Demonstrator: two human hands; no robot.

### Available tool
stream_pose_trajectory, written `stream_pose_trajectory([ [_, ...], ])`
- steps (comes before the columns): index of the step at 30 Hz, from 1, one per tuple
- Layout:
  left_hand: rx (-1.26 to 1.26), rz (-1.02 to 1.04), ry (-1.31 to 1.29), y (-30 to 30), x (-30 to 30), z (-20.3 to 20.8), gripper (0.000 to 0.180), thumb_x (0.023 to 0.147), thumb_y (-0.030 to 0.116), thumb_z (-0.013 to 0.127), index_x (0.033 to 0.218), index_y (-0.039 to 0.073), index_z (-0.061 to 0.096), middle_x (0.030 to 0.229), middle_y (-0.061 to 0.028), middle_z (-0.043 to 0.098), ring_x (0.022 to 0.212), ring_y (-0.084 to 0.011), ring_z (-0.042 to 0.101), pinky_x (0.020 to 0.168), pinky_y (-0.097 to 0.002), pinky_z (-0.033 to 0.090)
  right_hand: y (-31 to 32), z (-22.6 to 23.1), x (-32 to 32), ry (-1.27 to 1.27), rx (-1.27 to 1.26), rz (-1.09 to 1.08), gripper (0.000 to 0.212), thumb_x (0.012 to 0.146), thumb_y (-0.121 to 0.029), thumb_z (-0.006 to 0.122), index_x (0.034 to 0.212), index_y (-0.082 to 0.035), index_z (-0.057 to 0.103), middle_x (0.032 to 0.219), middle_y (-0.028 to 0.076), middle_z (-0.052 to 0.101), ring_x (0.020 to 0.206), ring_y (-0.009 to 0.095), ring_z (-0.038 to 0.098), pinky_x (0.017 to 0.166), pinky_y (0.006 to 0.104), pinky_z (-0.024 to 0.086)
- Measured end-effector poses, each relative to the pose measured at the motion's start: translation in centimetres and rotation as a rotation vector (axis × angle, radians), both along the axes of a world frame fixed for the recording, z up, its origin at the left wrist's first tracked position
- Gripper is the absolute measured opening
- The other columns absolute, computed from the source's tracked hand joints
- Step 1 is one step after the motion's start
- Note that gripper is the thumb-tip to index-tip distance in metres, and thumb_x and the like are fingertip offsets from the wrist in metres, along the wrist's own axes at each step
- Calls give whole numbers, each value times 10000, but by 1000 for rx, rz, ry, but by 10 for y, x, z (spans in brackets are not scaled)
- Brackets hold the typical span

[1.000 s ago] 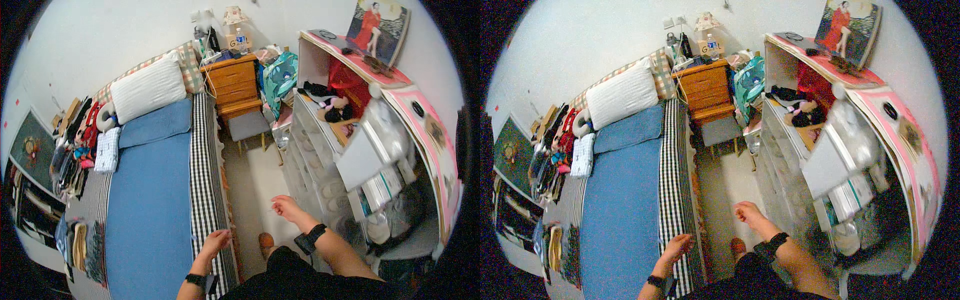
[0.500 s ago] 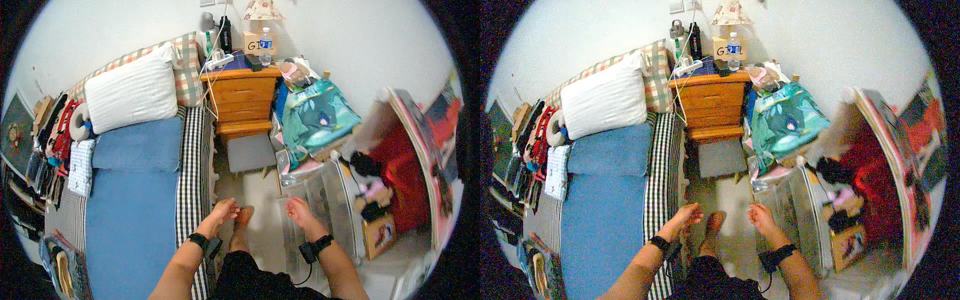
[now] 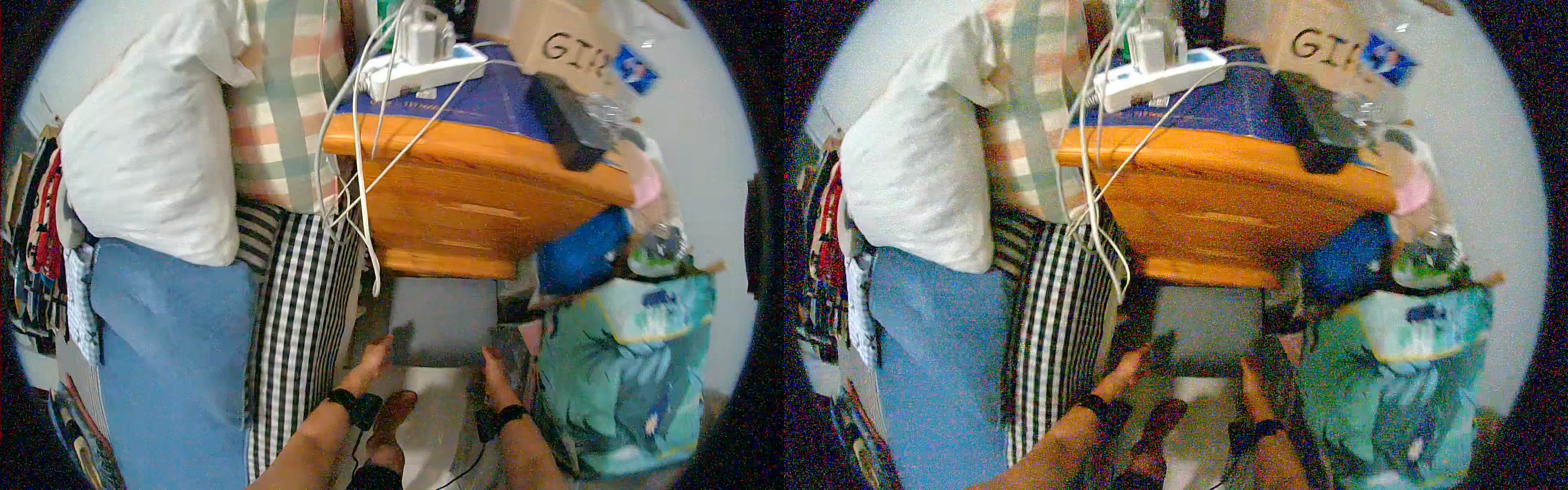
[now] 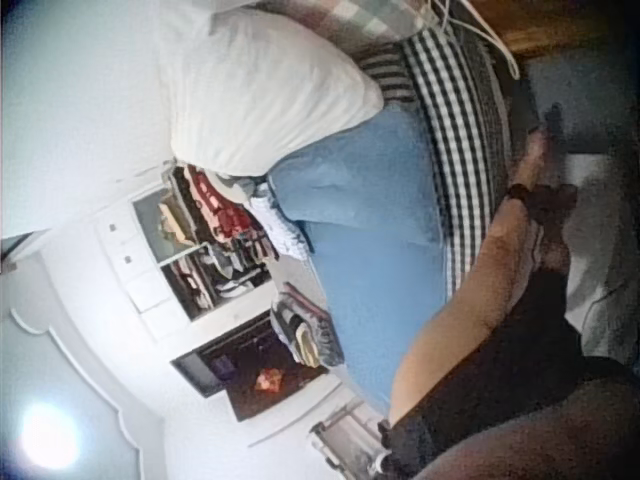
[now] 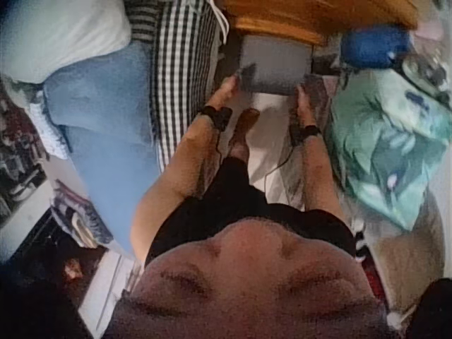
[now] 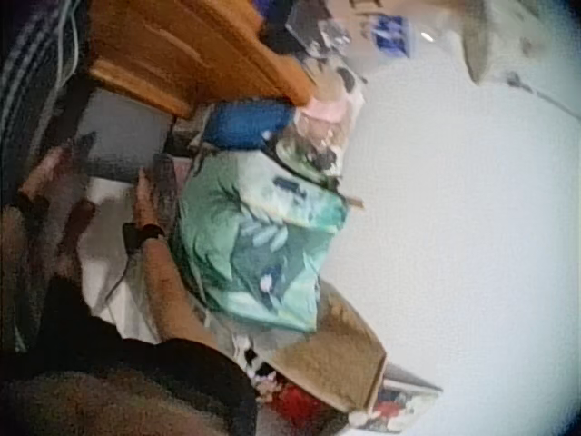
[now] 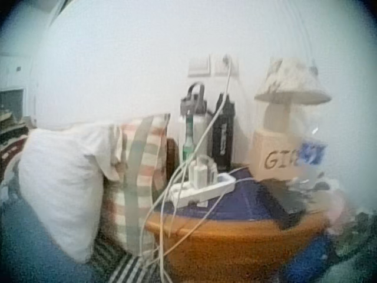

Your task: Assembling a small stool by attaching the legs.

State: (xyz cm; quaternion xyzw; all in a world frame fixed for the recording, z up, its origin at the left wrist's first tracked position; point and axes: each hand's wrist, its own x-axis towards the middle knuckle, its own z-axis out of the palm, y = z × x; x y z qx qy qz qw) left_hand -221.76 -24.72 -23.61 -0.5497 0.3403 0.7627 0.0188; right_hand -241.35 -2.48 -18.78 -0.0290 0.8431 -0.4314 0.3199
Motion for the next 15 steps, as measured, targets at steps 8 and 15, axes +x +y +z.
stream_pose_trajectory([
  [8, -64, -100, 11, -27, -30, -72, 822, 772, 586, 542, 1300, -17, 357, 1266, -148, 444, 1137, -258, 443, 934, -378, 370, 43, -215, -75, -62, 71, -126, 483, 820, -461, 543, 1075, -51, 550, 1062, 102, 562, 983, 271, 516, 792, 377, 434],
  [15, 14, 7, -213, 0, -12, -48, 934, 701, 645, 580, 1297, -39, 355, 1264, -151, 447, 1097, -282, 467, 937, -393, 363, 139, -362, -112, 30, -16, -306, 557, 820, -504, 518, 1059, -4, 571, 1074, 134, 580, 959, 284, 539, 811, 380, 424],
])
